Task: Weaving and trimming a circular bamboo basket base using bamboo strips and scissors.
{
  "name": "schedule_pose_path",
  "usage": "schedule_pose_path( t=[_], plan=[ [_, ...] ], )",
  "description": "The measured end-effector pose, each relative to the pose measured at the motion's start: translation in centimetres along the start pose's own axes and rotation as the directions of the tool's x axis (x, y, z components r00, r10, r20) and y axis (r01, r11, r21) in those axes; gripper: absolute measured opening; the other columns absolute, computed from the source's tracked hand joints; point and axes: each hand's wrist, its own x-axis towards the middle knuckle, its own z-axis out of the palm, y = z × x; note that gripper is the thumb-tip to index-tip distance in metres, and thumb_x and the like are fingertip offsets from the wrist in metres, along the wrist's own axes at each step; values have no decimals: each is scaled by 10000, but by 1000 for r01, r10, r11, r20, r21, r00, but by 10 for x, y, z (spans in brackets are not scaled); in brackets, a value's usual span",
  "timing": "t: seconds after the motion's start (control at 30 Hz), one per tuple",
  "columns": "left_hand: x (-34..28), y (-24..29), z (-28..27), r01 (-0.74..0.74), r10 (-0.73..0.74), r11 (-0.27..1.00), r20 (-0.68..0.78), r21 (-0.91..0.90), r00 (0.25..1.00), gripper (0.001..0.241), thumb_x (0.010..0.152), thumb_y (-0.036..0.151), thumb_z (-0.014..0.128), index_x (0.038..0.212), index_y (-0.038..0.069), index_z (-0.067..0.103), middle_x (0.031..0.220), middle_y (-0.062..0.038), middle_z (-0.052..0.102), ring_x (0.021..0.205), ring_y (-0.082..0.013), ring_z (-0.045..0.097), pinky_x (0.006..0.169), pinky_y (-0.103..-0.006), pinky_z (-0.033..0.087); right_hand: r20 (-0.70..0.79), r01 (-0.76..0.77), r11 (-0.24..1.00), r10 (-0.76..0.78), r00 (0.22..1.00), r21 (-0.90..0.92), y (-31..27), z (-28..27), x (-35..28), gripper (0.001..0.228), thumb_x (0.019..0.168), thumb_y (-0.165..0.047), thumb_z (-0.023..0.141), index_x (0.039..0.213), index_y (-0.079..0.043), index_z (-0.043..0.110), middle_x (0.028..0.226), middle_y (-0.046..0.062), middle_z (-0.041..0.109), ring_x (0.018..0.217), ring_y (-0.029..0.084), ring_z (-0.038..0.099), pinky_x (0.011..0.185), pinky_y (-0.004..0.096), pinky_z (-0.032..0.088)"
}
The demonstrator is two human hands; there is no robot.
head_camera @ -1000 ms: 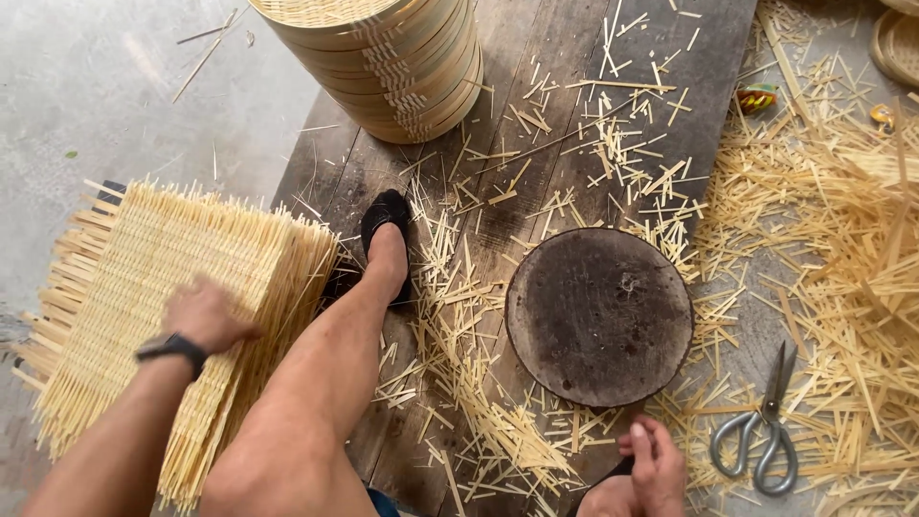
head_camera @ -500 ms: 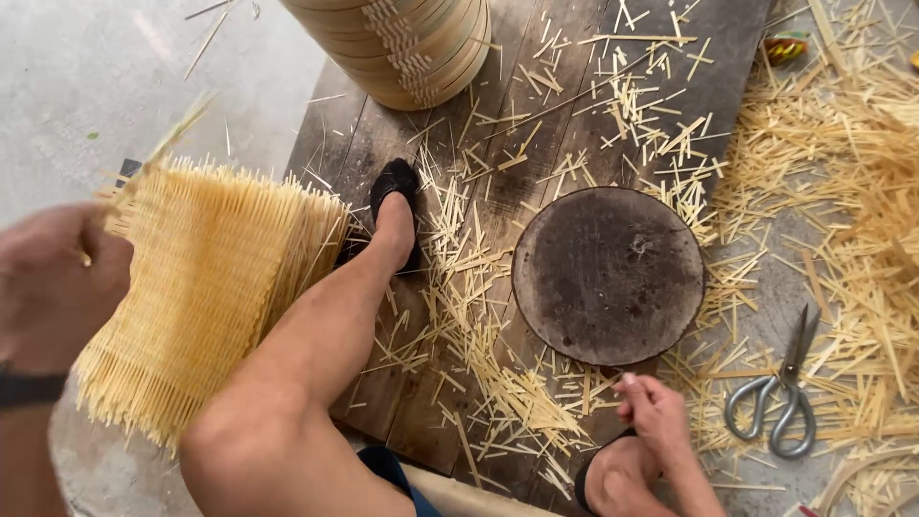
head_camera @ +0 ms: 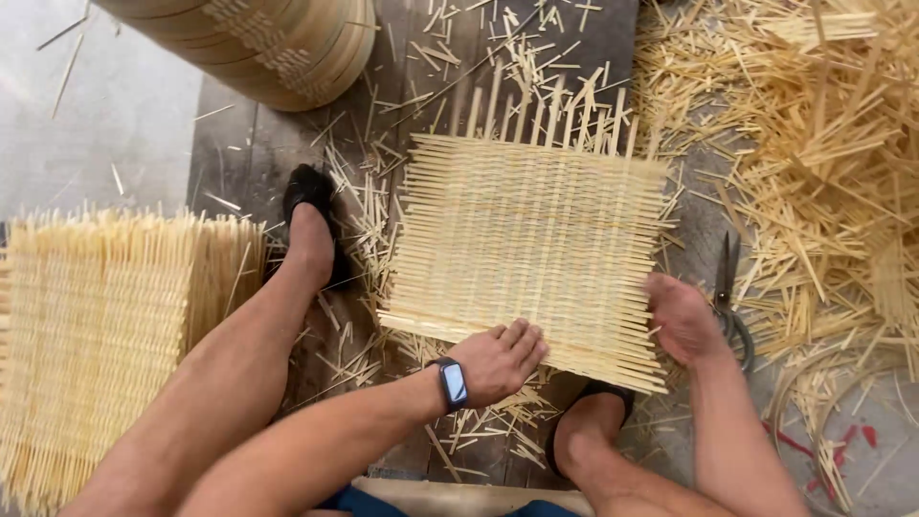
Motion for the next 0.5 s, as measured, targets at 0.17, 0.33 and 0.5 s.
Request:
schedule_pose_path(
  t=[0.17,0.33,0.5],
  plan=[
    [13,-25,-21,344,-362,914,-50,-213,931,591,959,341,588,1436,9,481,1469,-238,516,1372,-365,511,1129,-469,437,53,-196,953,188,981,232,10,8,16,296,863,-48,762,1132,33,672,997,114,732,842,180,695,725,329,574],
    [1,-100,59,814,-915,404,-201,-417,351,927,793,520,813,1406,-96,489,1411,-313,514,1335,-427,447,1102,-514,337,6,-130,932,136,991,337,16,14,14,287,856,-8,750,1122,52,659,996,124,738,848,169,709,788,318,600],
    [-5,-102,56,738,-914,401,-186,-543,360,836,755,522,837,1339,-34,614,1419,-261,575,1381,-386,481,1155,-413,376,-14,-118,925,132,991,361,20,13,14,275,872,5,739,1126,54,647,1017,140,731,874,183,713,823,333,599]
  ],
)
